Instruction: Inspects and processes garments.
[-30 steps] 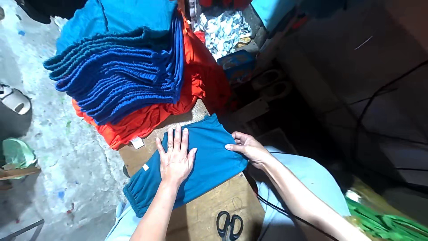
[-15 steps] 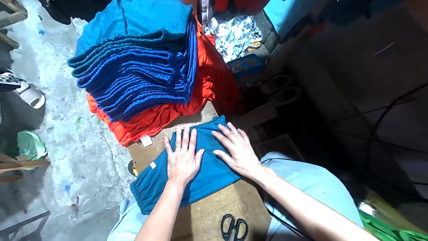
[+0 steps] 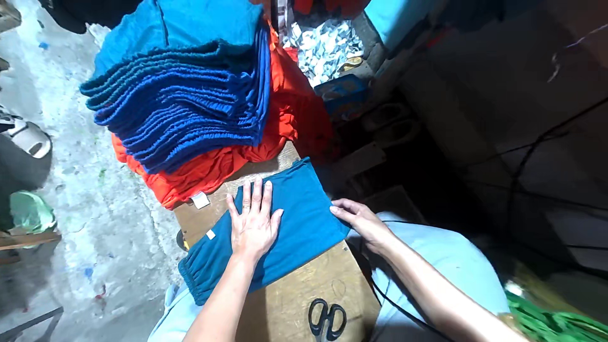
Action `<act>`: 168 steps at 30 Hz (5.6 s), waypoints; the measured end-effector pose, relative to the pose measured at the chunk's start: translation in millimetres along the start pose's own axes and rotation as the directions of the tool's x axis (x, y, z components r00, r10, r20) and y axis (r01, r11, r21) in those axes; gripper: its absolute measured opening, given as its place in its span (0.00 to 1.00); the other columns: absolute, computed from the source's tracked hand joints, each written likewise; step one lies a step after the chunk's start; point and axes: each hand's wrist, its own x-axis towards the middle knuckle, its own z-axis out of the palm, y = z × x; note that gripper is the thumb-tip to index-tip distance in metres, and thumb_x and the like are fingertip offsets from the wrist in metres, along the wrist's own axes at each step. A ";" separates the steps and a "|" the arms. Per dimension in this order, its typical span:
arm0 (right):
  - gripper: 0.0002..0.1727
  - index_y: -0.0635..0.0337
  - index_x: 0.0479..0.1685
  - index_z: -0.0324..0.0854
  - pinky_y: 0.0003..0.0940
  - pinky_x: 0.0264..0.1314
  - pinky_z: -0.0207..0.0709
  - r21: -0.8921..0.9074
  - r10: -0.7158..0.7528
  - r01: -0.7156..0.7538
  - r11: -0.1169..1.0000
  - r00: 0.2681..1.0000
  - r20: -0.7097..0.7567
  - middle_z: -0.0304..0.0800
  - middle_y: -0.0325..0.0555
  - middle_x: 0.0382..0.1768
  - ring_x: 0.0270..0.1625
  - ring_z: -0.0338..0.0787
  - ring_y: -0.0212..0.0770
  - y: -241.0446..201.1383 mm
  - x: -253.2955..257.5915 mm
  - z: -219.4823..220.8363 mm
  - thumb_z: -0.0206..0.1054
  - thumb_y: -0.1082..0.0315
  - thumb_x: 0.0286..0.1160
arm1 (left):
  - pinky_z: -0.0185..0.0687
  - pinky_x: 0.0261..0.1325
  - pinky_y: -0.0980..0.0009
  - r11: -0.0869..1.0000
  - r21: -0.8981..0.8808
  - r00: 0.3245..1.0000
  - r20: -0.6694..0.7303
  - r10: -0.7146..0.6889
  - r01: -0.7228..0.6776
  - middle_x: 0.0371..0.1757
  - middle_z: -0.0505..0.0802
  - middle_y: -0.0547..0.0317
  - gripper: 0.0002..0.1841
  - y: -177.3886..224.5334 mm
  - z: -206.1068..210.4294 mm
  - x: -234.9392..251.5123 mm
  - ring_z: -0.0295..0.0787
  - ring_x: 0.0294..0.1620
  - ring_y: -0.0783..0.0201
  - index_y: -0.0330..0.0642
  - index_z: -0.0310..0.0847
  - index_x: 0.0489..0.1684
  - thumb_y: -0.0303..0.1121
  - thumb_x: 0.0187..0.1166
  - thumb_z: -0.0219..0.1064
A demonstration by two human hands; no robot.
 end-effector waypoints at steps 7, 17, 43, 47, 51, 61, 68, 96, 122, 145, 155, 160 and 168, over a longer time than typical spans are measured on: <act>0.08 0.63 0.50 0.80 0.24 0.43 0.80 0.072 -0.184 0.191 0.979 0.979 -0.088 0.84 0.42 0.37 0.37 0.84 0.28 8.0 -13.3 -5.6 0.68 0.79 0.76 | 0.31 0.82 0.21 0.998 -0.038 0.997 -0.066 0.038 -0.041 0.93 0.61 0.44 0.35 22.9 -22.5 -0.5 0.48 0.94 0.41 0.40 0.59 0.91 0.53 0.89 0.46; 0.06 0.59 0.41 0.91 0.39 0.48 0.82 -0.511 -0.699 0.612 0.604 0.715 0.030 0.90 0.45 0.38 0.44 0.88 0.41 15.2 -17.7 0.9 0.73 0.69 0.70 | 0.32 0.89 0.34 0.983 -0.024 0.983 0.006 0.182 -0.181 0.94 0.60 0.52 0.34 79.6 10.4 -12.2 0.48 0.95 0.49 0.40 0.60 0.91 0.52 0.92 0.38; 0.07 0.58 0.43 0.75 0.24 0.28 0.72 0.237 0.013 0.075 0.968 0.937 -0.349 0.76 0.35 0.26 0.25 0.76 0.27 10.1 -10.6 -2.0 0.57 0.66 0.90 | 0.30 0.89 0.35 0.985 0.011 0.985 0.002 0.171 -0.171 0.95 0.58 0.54 0.35 79.1 10.0 -11.5 0.46 0.96 0.49 0.44 0.56 0.93 0.53 0.91 0.37; 0.17 0.62 0.60 0.74 0.38 0.47 0.79 -0.019 -0.199 0.207 0.978 0.913 -0.357 0.84 0.47 0.44 0.45 0.85 0.38 12.0 -10.0 -2.5 0.55 0.56 0.91 | 0.31 0.89 0.34 0.985 -0.016 0.985 0.000 0.170 -0.170 0.95 0.59 0.53 0.34 78.9 8.1 -10.1 0.47 0.95 0.48 0.43 0.57 0.93 0.52 0.91 0.38; 0.31 0.67 0.80 0.72 0.62 0.70 0.75 -0.469 -0.469 0.424 0.775 0.883 0.023 0.83 0.64 0.68 0.69 0.85 0.61 19.5 -2.8 23.1 0.63 0.53 0.85 | 0.29 0.89 0.33 0.986 -0.093 0.991 -0.021 0.134 -0.136 0.94 0.61 0.53 0.33 82.2 5.4 -10.3 0.47 0.95 0.48 0.42 0.60 0.91 0.50 0.90 0.43; 0.30 0.64 0.71 0.81 0.61 0.78 0.68 -0.654 -0.854 0.751 0.088 0.395 0.339 0.83 0.63 0.72 0.77 0.79 0.64 33.6 -21.7 20.6 0.53 0.50 0.86 | 0.34 0.89 0.31 0.941 -0.307 0.989 -0.086 0.122 -0.143 0.91 0.67 0.54 0.31 74.9 -19.2 -12.9 0.53 0.94 0.53 0.42 0.70 0.86 0.38 0.81 0.66; 0.32 0.56 0.74 0.83 0.77 0.83 0.48 -0.641 -0.738 0.764 -0.065 0.395 0.546 0.81 0.61 0.75 0.83 0.72 0.69 48.0 -17.4 34.7 0.47 0.44 0.88 | 0.62 0.85 0.45 0.428 -0.700 0.525 -0.090 -0.847 0.571 0.86 0.72 0.40 0.26 -12.9 -45.8 -144.9 0.66 0.86 0.43 0.35 0.72 0.81 0.36 0.85 0.61; 0.52 0.58 0.88 0.67 0.80 0.84 0.37 -0.758 -0.632 0.641 -0.123 0.538 0.558 0.65 0.70 0.85 0.88 0.59 0.75 56.2 -28.4 42.2 0.39 0.24 0.79 | 0.84 0.42 0.65 -0.438 -0.874 0.583 0.471 -0.662 0.210 0.66 0.86 0.49 0.28 -64.2 -38.9 -183.9 0.87 0.47 0.60 0.59 0.69 0.86 0.30 0.85 0.62; 0.20 0.63 0.66 0.85 0.55 0.72 0.76 -0.216 -0.716 0.957 0.194 0.289 0.636 0.91 0.54 0.60 0.68 0.88 0.56 -1.7 -55.7 205.1 0.68 0.73 0.73 | 0.68 0.75 0.53 0.900 -0.432 0.947 -0.263 -0.185 0.056 0.68 0.77 0.20 0.14 -95.0 -83.4 -170.2 0.72 0.75 0.36 0.51 0.91 0.53 0.40 0.77 0.63; 0.15 0.63 0.49 0.90 0.39 0.58 0.84 -0.267 -0.677 0.739 0.618 0.673 0.297 0.94 0.44 0.45 0.49 0.92 0.36 -18.9 -77.2 -22.7 0.62 0.82 0.70 | 0.88 0.43 0.81 0.756 -0.653 0.975 -0.133 -0.179 0.049 0.39 0.94 0.77 0.10 -42.7 -293.3 -116.0 0.91 0.38 0.81 0.54 0.89 0.47 0.43 0.74 0.71; 0.05 0.67 0.38 0.83 0.36 0.49 0.76 -0.434 -0.113 0.357 0.827 0.862 0.494 0.84 0.46 0.34 0.39 0.82 0.35 -95.0 4.0 -12.1 0.67 0.73 0.81 | 0.92 0.37 0.67 -0.196 -0.854 0.613 0.488 -0.621 0.482 0.34 0.94 0.59 0.13 -90.0 -117.7 -160.8 0.94 0.33 0.68 0.38 0.78 0.51 0.32 0.91 0.47; 0.10 0.69 0.44 0.85 0.55 0.59 0.74 -0.654 -0.170 0.469 0.594 0.868 0.467 0.87 0.59 0.43 0.50 0.85 0.52 -104.5 41.9 19.7 0.69 0.68 0.81 | 0.91 0.40 0.66 -0.381 -0.810 0.474 0.574 -0.668 0.445 0.37 0.92 0.59 0.13 -100.2 -63.4 -151.2 0.92 0.36 0.67 0.38 0.75 0.59 0.34 0.94 0.48; 0.17 0.65 0.68 0.79 0.54 0.59 0.80 -0.538 -0.543 0.516 0.667 0.830 0.123 0.90 0.58 0.49 0.50 0.90 0.51 -63.8 42.1 17.8 0.62 0.66 0.87 | 0.93 0.48 0.62 -0.424 -0.818 0.483 0.573 -0.662 0.390 0.45 0.93 0.55 0.20 -112.6 -40.9 -145.6 0.94 0.46 0.64 0.38 0.74 0.66 0.41 0.95 0.42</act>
